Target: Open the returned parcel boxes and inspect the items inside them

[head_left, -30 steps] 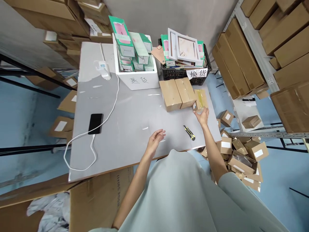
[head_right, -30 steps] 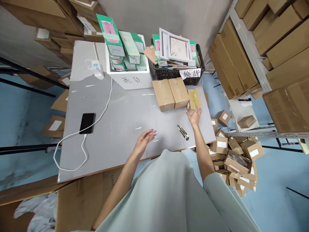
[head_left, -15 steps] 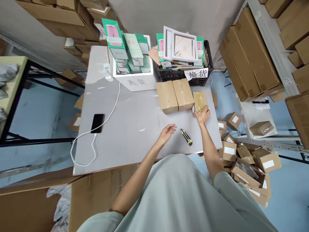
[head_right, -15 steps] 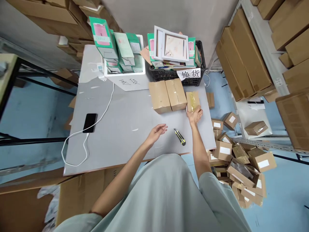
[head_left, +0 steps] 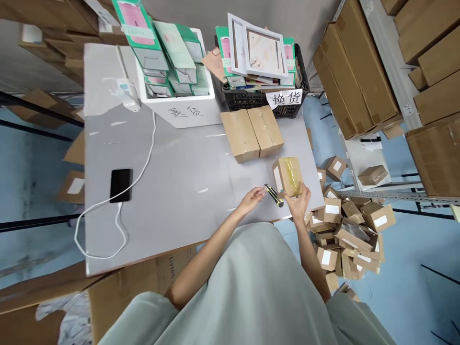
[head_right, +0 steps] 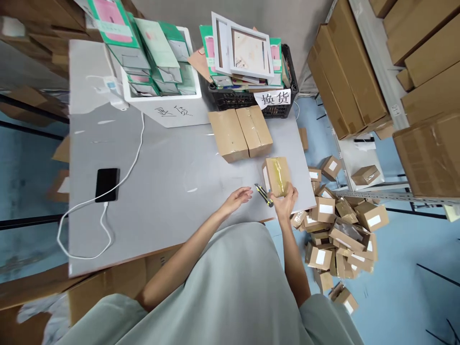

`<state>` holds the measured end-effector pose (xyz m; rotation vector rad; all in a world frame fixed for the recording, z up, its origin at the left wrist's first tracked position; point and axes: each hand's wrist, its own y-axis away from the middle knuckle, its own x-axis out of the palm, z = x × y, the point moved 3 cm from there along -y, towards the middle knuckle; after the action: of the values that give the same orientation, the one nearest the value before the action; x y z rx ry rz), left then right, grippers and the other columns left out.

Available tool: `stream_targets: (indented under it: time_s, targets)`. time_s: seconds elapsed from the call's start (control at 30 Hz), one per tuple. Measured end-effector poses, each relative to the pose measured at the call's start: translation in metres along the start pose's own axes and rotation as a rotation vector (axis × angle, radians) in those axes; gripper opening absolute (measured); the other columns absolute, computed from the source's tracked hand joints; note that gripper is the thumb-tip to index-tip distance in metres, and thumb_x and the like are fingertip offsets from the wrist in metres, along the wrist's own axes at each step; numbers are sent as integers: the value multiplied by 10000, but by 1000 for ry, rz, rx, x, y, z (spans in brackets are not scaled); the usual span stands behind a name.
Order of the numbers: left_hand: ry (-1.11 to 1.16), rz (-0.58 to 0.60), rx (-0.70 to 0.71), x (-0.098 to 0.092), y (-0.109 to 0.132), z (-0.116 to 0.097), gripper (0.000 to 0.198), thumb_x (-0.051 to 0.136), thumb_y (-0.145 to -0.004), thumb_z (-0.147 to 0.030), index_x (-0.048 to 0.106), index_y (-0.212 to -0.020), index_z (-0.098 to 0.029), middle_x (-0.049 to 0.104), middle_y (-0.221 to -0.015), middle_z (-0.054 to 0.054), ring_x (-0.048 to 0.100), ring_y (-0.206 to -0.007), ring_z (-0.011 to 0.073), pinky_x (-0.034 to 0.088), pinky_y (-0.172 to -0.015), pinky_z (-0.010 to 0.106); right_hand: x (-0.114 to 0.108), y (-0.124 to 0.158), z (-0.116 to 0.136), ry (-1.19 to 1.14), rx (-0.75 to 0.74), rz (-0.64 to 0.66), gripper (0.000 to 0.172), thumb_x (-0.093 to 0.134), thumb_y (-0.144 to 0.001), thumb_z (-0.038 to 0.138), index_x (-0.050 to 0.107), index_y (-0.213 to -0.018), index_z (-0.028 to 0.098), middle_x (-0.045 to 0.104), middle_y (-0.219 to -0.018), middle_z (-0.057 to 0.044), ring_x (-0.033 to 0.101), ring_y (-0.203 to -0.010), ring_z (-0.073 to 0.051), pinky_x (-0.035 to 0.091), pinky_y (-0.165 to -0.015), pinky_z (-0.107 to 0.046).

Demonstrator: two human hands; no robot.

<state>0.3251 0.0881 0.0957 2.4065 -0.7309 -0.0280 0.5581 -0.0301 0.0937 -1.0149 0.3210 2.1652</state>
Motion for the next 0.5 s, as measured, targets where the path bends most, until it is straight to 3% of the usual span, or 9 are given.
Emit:
stream_targets:
  time_s: [0.1,0.23,0.37,0.5]
  targets:
    - [37,-44,-22,-21,20,17,769,916,-908,-485,656,-1576,-207,696,-1618,228,712,-1460,374,595,-1208,532,7,51,42,-41,-47,26,939,889,-839,488,505,-1658,233,528,-1590,-213,521,-1528,-413,581,-1191,-585]
    - [94,-125,1,-67,49,34,996,939,-914,-466,468,-1753,-213,541,-1762,258,733,-1434,381,618,-1195,526,49,101,114,-76,-178,120,909,923,-817,432,539,-1620,245,545,-1558,-195,518,-1534,-411,526,-1267,-618]
    - [110,-175,129,-133,60,36,886,868,-972,-416,473,-1745,-236,596,-1724,211,754,-1391,352,650,-1154,502,114,122,174,-107,-222,212,857,913,-834,392,555,-1596,236,526,-1580,-209,490,-1564,-420,504,-1286,-635]
    - [27,-225,215,-188,38,21,761,803,-963,-294,556,-1680,-218,656,-1670,180,749,-1382,307,641,-1153,441,179,120,209,-148,-189,267,727,840,-908,343,577,-1570,194,462,-1670,-258,460,-1614,-429,464,-1316,-645]
